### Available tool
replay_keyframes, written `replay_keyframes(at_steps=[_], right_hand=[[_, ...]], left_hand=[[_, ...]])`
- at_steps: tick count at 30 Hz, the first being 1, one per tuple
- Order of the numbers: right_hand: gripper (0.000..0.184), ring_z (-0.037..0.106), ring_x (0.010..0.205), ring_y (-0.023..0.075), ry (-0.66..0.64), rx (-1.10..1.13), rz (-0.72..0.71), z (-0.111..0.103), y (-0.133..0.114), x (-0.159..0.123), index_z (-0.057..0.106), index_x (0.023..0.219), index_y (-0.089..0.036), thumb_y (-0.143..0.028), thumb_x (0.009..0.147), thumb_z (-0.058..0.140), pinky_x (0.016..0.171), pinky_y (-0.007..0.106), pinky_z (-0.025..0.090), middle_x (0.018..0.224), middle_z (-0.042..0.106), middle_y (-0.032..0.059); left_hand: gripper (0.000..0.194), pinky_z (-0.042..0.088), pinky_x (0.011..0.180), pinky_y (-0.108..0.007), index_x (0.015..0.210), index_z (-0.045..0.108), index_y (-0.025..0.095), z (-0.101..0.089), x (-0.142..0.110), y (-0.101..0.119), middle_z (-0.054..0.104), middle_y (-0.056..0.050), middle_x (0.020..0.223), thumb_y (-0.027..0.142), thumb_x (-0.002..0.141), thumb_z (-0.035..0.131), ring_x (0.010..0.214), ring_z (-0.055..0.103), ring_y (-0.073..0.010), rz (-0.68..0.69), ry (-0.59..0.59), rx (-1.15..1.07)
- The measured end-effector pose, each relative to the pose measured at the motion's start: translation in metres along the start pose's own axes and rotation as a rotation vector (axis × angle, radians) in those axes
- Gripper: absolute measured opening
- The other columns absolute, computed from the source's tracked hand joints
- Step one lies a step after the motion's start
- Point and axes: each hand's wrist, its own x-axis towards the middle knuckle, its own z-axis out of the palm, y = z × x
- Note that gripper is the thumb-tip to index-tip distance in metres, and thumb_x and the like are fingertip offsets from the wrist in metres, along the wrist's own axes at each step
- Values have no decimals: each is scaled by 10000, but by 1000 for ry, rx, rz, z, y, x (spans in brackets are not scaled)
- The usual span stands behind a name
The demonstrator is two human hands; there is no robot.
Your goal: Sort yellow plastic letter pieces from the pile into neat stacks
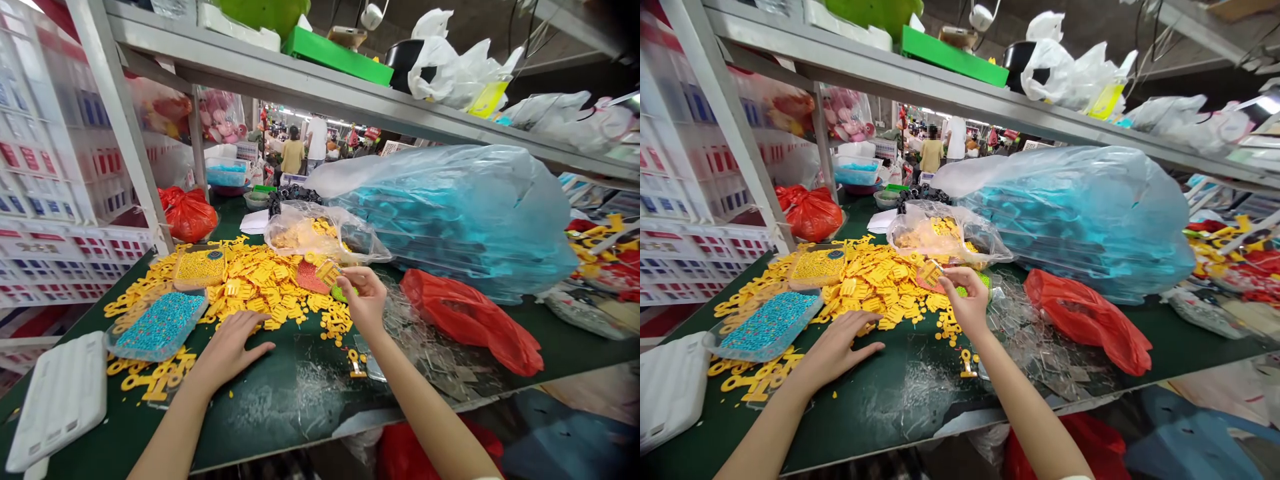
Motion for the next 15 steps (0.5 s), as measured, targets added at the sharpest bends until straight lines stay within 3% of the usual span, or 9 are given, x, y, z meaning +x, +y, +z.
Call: replay_keyframes(at_steps=[4,9,12,15], right_hand=[[315,703,762,201,2,-14,11,2,15,9,635,851,-226,-527,780,698,635,297,537,813,720,45],[439,686,768,212,-11,-210,168,20,55,96,606,963,-179,-593,820,575,678,326,537,820,711,76],[493,673,875,250,-49,-277,186,29,74,135,615,1012,-150,-593,798,593,787,383,523,879,714,114],[507,647,975,274,-106,-303,143,21,76,127,631,1019,-156,-602,779,606,896,436,479,990,710,138]], left_hand=[[411,478,936,-419,1196,580,238,0,0,1,659,-84,1162,506,884,596,1080,604,-266,-17,-13,-1],[407,472,954,-431,1192,585,234,0,-1,-1,658,-87,1166,513,895,571,1094,599,-264,-21,-21,-7],[419,473,953,-428,1187,595,234,-1,-2,-3,661,-91,1161,530,891,564,1087,602,-268,-32,-17,1],[409,483,937,-422,1173,604,240,-3,-2,-5,664,-83,1146,536,897,549,1070,609,-268,-49,-16,11]])
